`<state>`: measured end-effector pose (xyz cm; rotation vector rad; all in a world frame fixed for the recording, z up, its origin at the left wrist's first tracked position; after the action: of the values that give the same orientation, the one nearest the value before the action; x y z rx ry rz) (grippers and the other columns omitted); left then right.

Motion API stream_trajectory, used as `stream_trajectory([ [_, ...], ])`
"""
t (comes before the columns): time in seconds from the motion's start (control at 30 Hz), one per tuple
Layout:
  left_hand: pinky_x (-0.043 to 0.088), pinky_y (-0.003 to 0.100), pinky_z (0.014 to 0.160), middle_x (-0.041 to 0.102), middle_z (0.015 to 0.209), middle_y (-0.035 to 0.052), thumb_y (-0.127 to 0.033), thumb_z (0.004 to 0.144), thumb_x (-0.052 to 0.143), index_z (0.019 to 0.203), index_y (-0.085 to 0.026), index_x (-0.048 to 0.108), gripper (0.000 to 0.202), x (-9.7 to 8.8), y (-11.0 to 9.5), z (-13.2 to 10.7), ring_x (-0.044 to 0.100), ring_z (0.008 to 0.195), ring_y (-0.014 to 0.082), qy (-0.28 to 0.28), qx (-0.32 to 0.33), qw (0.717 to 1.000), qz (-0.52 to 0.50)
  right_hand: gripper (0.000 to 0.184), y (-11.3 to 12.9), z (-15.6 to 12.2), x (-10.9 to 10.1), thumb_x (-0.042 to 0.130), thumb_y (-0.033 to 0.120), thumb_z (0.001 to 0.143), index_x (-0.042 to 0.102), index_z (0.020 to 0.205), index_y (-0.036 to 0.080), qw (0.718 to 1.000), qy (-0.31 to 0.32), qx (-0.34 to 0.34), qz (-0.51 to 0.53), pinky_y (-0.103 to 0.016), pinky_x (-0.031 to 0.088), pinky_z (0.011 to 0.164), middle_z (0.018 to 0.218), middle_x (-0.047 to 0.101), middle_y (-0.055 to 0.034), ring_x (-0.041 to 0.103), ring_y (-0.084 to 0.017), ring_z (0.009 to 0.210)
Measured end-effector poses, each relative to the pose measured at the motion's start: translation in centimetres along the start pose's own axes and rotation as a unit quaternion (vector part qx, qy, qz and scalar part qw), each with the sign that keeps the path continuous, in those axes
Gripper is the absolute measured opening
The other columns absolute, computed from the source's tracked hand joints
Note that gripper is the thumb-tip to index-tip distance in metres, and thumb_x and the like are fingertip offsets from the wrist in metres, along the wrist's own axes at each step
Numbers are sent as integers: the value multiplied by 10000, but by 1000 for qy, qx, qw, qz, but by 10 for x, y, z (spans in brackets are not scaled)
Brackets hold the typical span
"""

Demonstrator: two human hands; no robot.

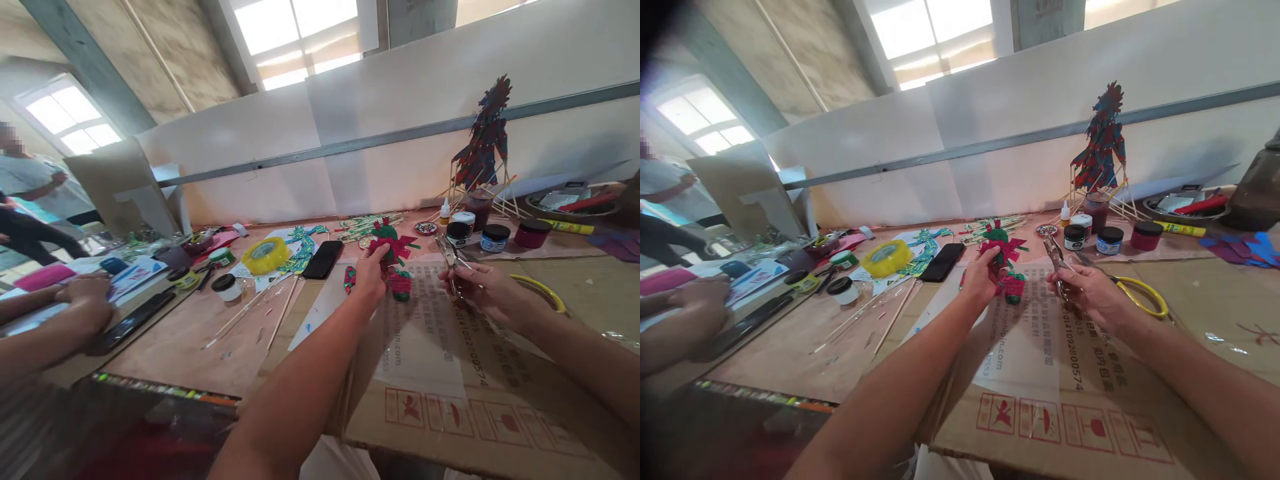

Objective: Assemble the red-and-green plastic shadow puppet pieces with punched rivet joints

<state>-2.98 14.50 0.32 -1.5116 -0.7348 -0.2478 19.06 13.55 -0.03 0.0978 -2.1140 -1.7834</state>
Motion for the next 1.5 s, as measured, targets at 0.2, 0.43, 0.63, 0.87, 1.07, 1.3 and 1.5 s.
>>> stream_trajectory([
  [0.2, 467, 199, 431, 702, 779, 11, -302, 730, 786, 950, -204, 562, 329, 7, 10, -7, 707, 563, 171, 19, -36, 999, 15, 241, 0, 0, 1, 839, 387, 636, 755, 802, 234, 1000, 9, -1, -3, -346, 623, 738, 888, 764, -74, 706, -227, 782],
  [0.43, 440, 173, 392, 689, 887, 19, -346, 765, 792, 1022, -223, 536, 383, 14, 15, -9, 722, 575, 170, 50, -36, 998, 21, 346, -3, 6, -12, 768, 541, 724, 624, 625, 242, 998, -25, -50, -13, -385, 614, 782, 857, 741, -76, 698, -240, 809],
  [0.63, 405, 159, 378, 623, 756, -26, -335, 788, 773, 979, -223, 518, 338, 12, 17, -9, 694, 541, 149, 26, -43, 999, 19, 270, 14, 4, -19, 800, 526, 674, 701, 680, 275, 992, -72, -93, -55, -353, 581, 688, 789, 725, -54, 670, -244, 794],
  [0.87, 442, 191, 399, 636, 757, -32, -387, 785, 766, 1000, -234, 495, 379, 14, 16, -10, 712, 564, 178, 41, -11, 999, 17, 416, -3, -3, -9, 812, 583, 645, 784, 827, 210, 991, -64, -31, -113, -281, 480, 481, 641, 656, -30, 566, -161, 542],
  [1.07, 470, 210, 408, 668, 748, -13, -450, 748, 784, 1032, -237, 491, 461, 13, 20, -9, 723, 579, 202, 51, -19, 998, 11, 279, 11, -4, -8, 751, 533, 720, 763, 835, 279, 958, -68, -108, -255, -467, 525, 943, 1033, 757, -73, 666, -337, 1028],
  [1.3, 504, 218, 485, 711, 831, 27, -259, 533, 914, 935, -203, 552, 544, 11, 14, -7, 734, 654, 201, 47, -21, 998, -25, 247, 38, -10, 0, 591, 458, 832, 725, 775, 257, 872, -66, -214, -434, -466, 501, 923, 1011, 738, -87, 656, -332, 1005],
  [1.5, 463, 210, 481, 683, 737, 28, -241, 552, 903, 824, -182, 575, 429, 10, 11, -10, 732, 675, 204, 42, -46, 998, -32, 261, 46, -14, 0, 536, 428, 853, 719, 791, 252, 828, -91, -236, -501, -476, 473, 844, 932, 743, -94, 650, -334, 905],
])
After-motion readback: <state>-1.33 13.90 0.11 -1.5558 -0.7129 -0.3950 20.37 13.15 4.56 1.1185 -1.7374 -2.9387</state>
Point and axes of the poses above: each hand's wrist, its own z-axis towards the middle knuckle, its own x-axis out of the palm, y = z × x, the point moved 8 cm from there along z, towards the middle knuckle
